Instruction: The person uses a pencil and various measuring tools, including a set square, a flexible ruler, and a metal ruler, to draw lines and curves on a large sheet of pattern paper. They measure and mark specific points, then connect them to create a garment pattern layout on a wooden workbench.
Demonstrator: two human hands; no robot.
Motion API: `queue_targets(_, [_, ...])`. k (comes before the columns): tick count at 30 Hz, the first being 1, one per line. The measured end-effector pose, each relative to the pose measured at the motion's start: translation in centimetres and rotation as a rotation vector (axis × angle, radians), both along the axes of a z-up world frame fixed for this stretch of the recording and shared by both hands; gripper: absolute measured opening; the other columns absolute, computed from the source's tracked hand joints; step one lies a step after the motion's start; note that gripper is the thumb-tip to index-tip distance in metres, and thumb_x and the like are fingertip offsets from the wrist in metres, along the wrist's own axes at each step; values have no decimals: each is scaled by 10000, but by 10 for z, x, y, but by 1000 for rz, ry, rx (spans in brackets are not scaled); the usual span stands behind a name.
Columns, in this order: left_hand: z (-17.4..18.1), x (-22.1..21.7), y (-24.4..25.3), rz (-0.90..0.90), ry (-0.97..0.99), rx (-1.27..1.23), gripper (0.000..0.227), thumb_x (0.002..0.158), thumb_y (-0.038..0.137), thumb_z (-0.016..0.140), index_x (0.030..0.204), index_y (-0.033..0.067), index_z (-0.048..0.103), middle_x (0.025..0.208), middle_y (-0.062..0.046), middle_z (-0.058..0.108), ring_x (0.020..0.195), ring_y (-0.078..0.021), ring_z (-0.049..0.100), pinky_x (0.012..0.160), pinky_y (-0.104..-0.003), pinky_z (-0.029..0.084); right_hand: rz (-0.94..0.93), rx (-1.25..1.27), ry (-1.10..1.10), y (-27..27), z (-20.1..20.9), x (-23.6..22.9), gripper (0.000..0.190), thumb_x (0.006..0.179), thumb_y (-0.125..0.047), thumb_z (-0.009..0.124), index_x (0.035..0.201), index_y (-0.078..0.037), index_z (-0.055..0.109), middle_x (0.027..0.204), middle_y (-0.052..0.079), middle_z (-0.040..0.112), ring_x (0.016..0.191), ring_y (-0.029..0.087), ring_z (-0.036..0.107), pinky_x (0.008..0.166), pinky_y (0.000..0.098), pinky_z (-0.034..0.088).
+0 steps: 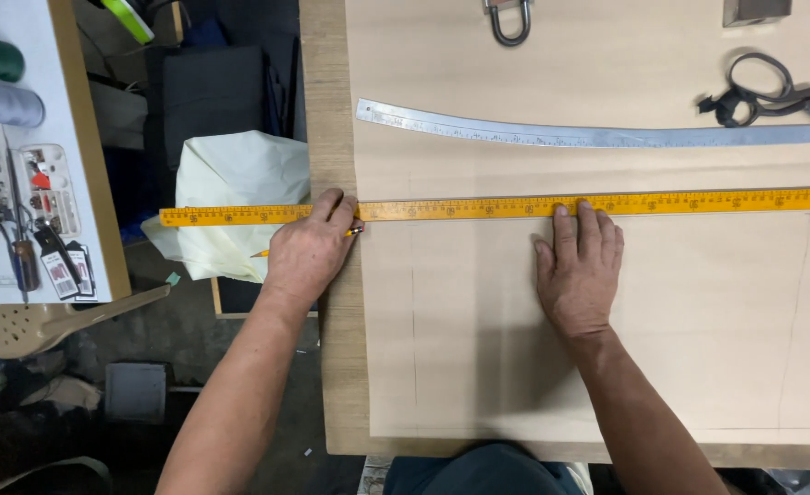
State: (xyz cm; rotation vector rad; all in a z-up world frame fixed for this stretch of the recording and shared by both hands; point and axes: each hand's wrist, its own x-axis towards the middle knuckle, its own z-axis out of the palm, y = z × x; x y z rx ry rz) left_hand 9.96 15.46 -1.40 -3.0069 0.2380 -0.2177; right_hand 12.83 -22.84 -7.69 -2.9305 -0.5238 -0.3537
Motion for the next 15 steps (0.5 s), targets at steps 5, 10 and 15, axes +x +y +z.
queue_targets(5, [-8, -2, 2, 13, 9, 13, 313, 952, 416, 665, 1230, 274, 679, 1268, 56, 651, 551, -162, 708, 561, -285, 610, 5, 10, -3, 0, -1, 0, 563, 1021, -366, 662, 1525, -132, 573, 1499, 178, 521, 1400, 426, 459, 1163, 575, 348])
queue_targets(10, [5, 1, -2, -3, 48, -59, 321, 941, 410, 656, 1230, 272, 684, 1261, 54, 654, 575, -205, 728, 572, -330, 620, 13, 33, -36, 1, 4, 3, 612, 928, -302, 767, 1484, -111, 600, 1456, 207, 548, 1340, 454, 507, 1140, 578, 380])
queue_targets(15, [0, 0, 0, 32, 39, 62, 356, 930, 468, 647, 1260, 335, 669, 1291, 122, 637, 586, -163, 726, 609, -287, 620, -1, 32, -38, 3, 3, 2, 571, 971, -349, 703, 1484, -134, 580, 1465, 183, 549, 1347, 429, 518, 1133, 570, 385])
